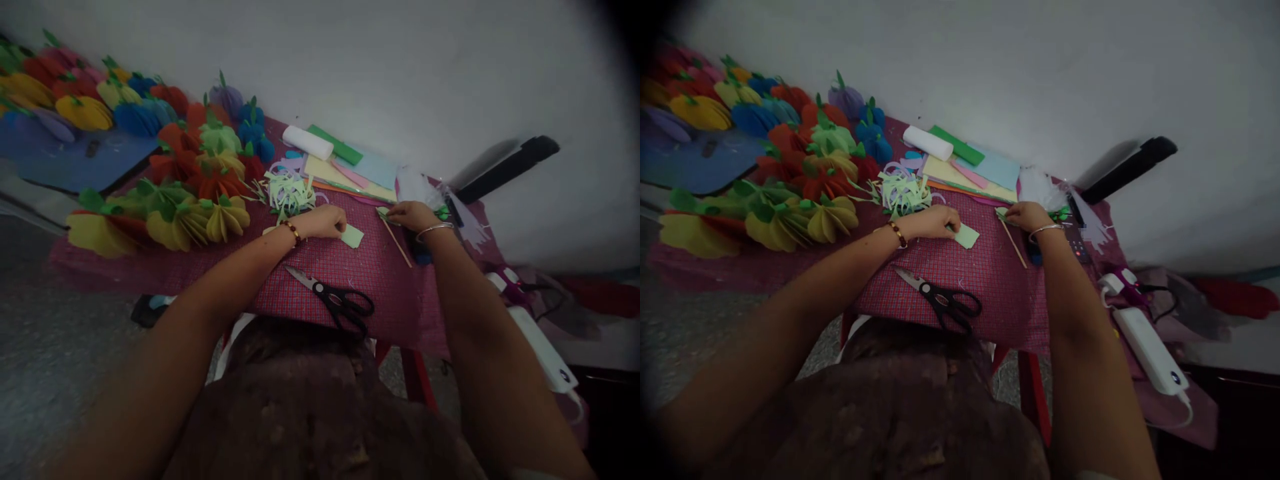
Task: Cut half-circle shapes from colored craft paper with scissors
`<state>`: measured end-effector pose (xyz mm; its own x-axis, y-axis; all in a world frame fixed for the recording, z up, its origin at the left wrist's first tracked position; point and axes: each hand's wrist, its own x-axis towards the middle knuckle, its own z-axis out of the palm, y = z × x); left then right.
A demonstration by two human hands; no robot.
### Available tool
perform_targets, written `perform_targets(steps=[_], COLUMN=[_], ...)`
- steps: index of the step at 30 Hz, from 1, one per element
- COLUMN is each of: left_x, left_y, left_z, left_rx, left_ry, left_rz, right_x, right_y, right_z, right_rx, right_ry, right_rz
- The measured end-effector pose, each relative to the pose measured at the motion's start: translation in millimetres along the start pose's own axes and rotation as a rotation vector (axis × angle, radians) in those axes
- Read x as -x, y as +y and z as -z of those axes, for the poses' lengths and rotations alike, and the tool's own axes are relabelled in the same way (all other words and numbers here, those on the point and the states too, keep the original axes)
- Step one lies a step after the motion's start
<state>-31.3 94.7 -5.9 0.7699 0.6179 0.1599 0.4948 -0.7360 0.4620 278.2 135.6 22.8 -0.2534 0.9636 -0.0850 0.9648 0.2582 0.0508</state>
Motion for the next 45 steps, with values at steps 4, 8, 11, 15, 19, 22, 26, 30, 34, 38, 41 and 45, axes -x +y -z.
perform_targets(steps=[4, 8, 11, 15, 19, 22, 26, 30, 34, 38, 41, 45], left_x=[-0.7, 0.0, 0.9, 0.5, 0.0, 1.6, 3.7, 3.3, 2.4, 0.9, 2.3, 12.6], left_y=[0.9, 4.5, 5.4, 1.1, 1.5, 7.7, 11.2, 5.3, 3.6, 5.5, 4.1, 3.2], left_z=[-0.2, -0.1, 1.4, 5.4, 9.3, 10.9, 12.1, 14.2, 13.3, 8.3, 14.2, 48.7], left_rx=[0.011, -0.008, -0.003, 0.067, 0.164, 0.172, 0.159, 0.075, -0.008, -0.056, 0.013, 0.179], left_ry=[-0.001, 0.002, -0.011, -0.048, 0.037, 0.107, 0.063, -0.051, -0.111, -0.064, -0.081, 0.029], left_rz=[-0.017, 0.009, 0.015, 0.033, 0.162, 0.218, 0.185, 0.112, 0.035, 0.026, 0.055, 0.075], right_x=[4.7, 10.7, 17.1, 33.9, 56.1, 66.1, 69.2, 69.3, 69.5, 69.9, 69.6, 66.7], right_y=[-10.6, -20.5, -27.8, -56.2, -104.2, -131.9, -142.9, -137.7, -131.0, -124.7, -120.2, -118.7], right_z=[-3.3, -2.2, 7.0, 18.3, 8.4, -6.3, -15.7, -15.2, -14.8, -16.0, -18.7, -25.0], right_rx=[0.182, 0.231, 0.209, 0.136, 0.082, 0.154, 0.109, -0.035, -0.109, -0.185, -0.259, -0.337], right_ry=[0.038, 0.077, 0.177, 0.361, 0.399, 0.348, 0.290, 0.234, 0.200, 0.163, 0.149, 0.190], right_rz=[-0.054, -0.097, -0.173, -0.193, 0.061, 0.189, 0.248, 0.261, 0.292, 0.302, 0.298, 0.262])
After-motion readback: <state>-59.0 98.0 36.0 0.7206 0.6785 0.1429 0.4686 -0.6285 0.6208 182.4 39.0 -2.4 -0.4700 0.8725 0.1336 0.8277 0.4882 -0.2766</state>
